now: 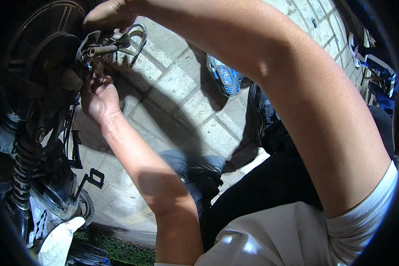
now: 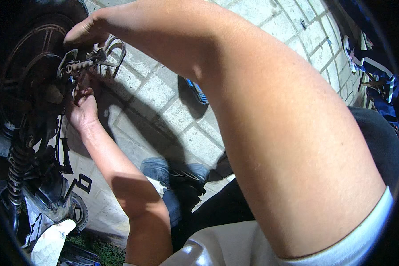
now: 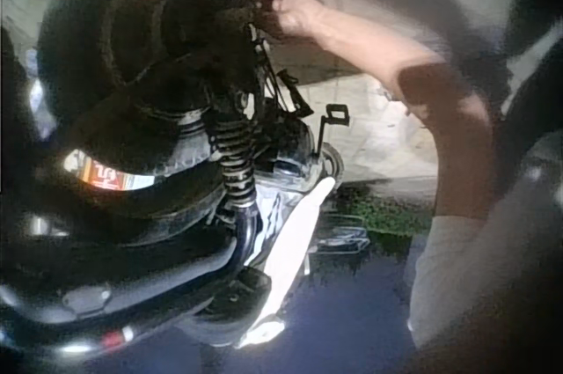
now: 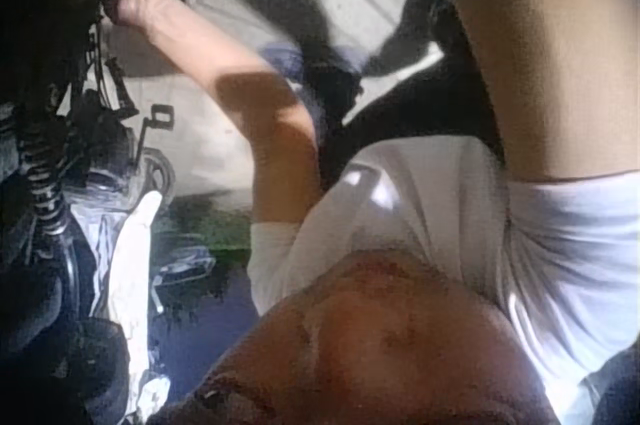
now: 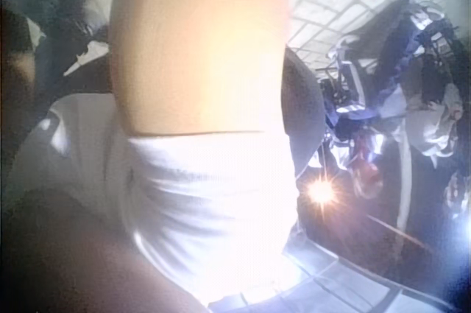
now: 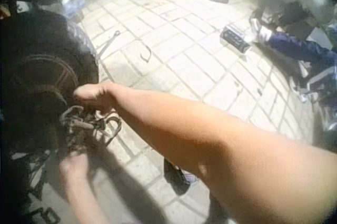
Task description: The person uses a cordless impact wrench to remove bolts from the rear wheel area of a motorcycle, then manually adjusts and tightens brake components and cables. The person works on the brake assembly and related linkages by hand after using the power tool.
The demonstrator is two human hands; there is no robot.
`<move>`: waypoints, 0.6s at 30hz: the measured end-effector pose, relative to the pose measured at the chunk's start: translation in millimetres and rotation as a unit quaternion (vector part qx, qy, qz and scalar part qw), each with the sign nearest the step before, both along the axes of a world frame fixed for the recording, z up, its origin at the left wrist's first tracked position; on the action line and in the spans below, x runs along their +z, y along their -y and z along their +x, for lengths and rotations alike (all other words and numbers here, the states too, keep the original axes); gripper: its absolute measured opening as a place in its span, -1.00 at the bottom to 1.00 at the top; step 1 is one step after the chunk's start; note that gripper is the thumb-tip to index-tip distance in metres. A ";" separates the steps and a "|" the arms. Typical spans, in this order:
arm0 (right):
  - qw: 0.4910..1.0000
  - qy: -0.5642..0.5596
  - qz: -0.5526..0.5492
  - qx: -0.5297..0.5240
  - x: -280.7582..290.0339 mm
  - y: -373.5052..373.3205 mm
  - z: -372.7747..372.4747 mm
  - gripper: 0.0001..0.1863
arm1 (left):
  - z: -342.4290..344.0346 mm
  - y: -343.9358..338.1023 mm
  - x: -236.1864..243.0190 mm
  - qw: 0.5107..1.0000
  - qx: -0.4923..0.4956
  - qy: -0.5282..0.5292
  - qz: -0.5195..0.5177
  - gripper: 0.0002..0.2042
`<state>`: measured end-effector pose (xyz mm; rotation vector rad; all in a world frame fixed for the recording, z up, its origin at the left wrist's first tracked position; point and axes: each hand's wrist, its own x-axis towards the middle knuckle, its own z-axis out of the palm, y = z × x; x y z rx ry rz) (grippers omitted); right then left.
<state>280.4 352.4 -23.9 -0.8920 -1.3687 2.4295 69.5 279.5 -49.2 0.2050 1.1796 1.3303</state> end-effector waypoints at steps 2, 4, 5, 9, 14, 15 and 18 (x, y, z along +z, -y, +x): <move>0.997 0.011 -0.032 0.071 -3.3 -15.3 -2.4 -0.53 | -1.9 -1.3 -0.9 1.000 -0.003 0.008 0.003 -0.81; 0.987 0.149 0.000 -0.057 -15.0 -22.5 -25.8 -0.54 | -2.9 -3.4 -0.3 0.999 -0.029 0.009 0.020 -0.79; 0.979 0.158 0.046 -0.117 -14.9 -21.7 -29.0 -0.54 | -3.1 -3.6 0.2 0.999 -0.039 0.010 0.014 -0.78; 0.870 0.163 0.141 -0.443 -50.6 0.0 -20.9 -0.51 | -1.0 -2.2 1.3 1.000 -0.010 -0.003 0.001 -0.73; 0.615 0.156 0.249 -0.731 -25.8 114.6 -36.8 -0.57 | -10.8 -0.6 0.3 0.995 -0.078 0.048 0.033 -0.63; 0.663 0.153 0.195 -0.707 -17.1 131.8 -59.9 -0.59 | -13.9 -5.3 -1.8 0.978 -0.170 -0.101 0.073 -0.59; 0.702 0.020 -0.036 -0.711 -10.9 139.0 -105.0 -0.77 | -26.8 -16.9 -9.8 0.979 -0.185 0.078 0.029 -0.55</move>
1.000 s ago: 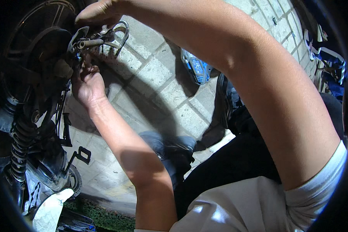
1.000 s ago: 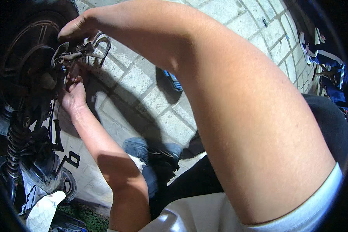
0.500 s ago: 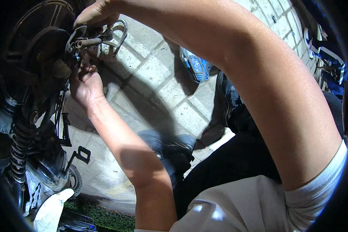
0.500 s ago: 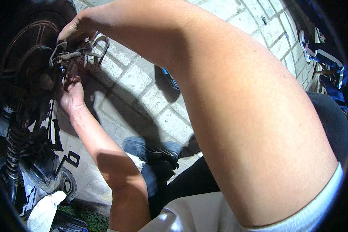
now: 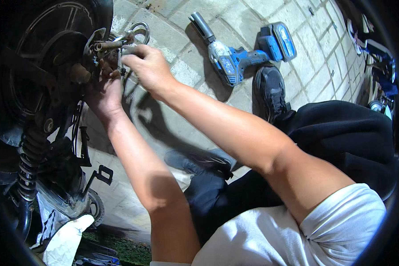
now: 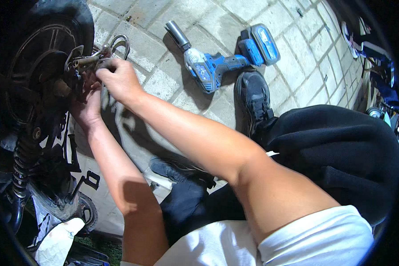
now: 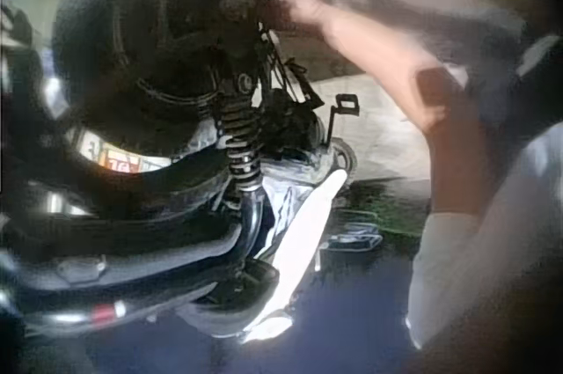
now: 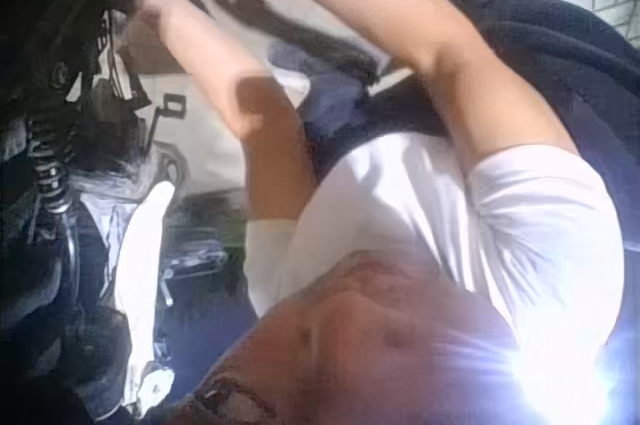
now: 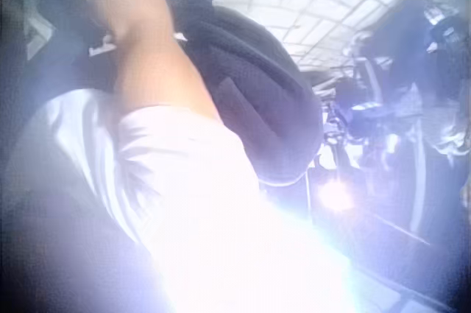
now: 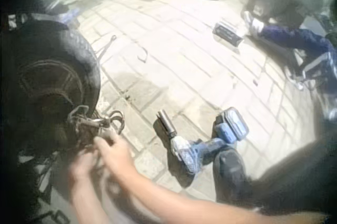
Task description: The person uses a cordless impact wrench to remove bolts from the rear wheel area of a motorcycle, then manually adjusts and tightens brake components and cables. The person works on the brake assembly and related linkages by hand after using the power tool.
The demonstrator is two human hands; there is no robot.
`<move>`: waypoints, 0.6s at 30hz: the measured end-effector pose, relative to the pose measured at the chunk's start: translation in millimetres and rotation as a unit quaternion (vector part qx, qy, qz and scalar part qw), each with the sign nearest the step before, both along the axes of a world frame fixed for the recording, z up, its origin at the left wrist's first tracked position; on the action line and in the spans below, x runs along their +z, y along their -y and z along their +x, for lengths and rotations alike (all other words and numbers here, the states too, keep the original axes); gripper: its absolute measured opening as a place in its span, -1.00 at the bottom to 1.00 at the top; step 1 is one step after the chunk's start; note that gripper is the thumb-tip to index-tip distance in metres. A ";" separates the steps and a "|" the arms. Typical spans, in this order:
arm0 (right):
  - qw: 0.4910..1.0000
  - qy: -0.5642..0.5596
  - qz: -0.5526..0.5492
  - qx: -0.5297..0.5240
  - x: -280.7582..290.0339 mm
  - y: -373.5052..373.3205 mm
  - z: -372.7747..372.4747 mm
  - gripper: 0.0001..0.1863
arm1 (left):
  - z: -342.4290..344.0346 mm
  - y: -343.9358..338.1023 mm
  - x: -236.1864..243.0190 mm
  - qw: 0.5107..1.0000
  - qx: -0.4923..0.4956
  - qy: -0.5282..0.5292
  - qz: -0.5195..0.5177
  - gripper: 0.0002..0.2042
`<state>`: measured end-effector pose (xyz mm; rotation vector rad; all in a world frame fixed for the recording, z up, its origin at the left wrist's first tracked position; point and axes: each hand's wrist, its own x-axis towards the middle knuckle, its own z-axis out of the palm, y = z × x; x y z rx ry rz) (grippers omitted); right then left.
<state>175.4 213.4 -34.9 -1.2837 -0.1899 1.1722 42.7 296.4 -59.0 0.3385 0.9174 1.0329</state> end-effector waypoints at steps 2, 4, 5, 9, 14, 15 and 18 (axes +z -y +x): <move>0.985 -0.148 0.079 -0.043 -4.5 -21.1 -19.5 -0.81 | -9.8 -6.9 -5.1 0.979 -0.096 0.181 -0.004 -0.56; 0.969 -0.230 0.089 -0.024 -9.9 -37.1 -32.2 -0.83 | -13.0 -12.7 -13.3 0.998 0.047 -0.030 -0.041 -0.57; 0.959 -0.274 0.070 -0.014 -11.5 -41.6 -36.8 -0.84 | -16.9 -16.3 -13.2 0.991 -0.012 0.130 -0.034 -0.58; 0.957 -0.263 0.096 -0.069 -10.1 -48.6 -47.3 -0.81 | -10.6 -16.1 -17.7 0.980 -0.098 0.166 0.054 -0.62; 0.944 -0.306 0.117 -0.042 -17.7 -53.1 -46.6 -0.78 | 13.7 -6.2 -22.4 0.918 0.028 -0.339 0.204 -0.70; 0.938 -0.325 0.120 -0.025 -21.5 -54.6 -44.9 -0.77 | 16.9 -5.4 -24.2 0.904 0.035 -0.375 0.203 -0.72; 0.931 -0.335 0.147 0.009 -31.0 -59.3 -45.1 -0.78 | 16.1 -8.0 -30.0 0.922 0.062 -0.343 0.167 -0.74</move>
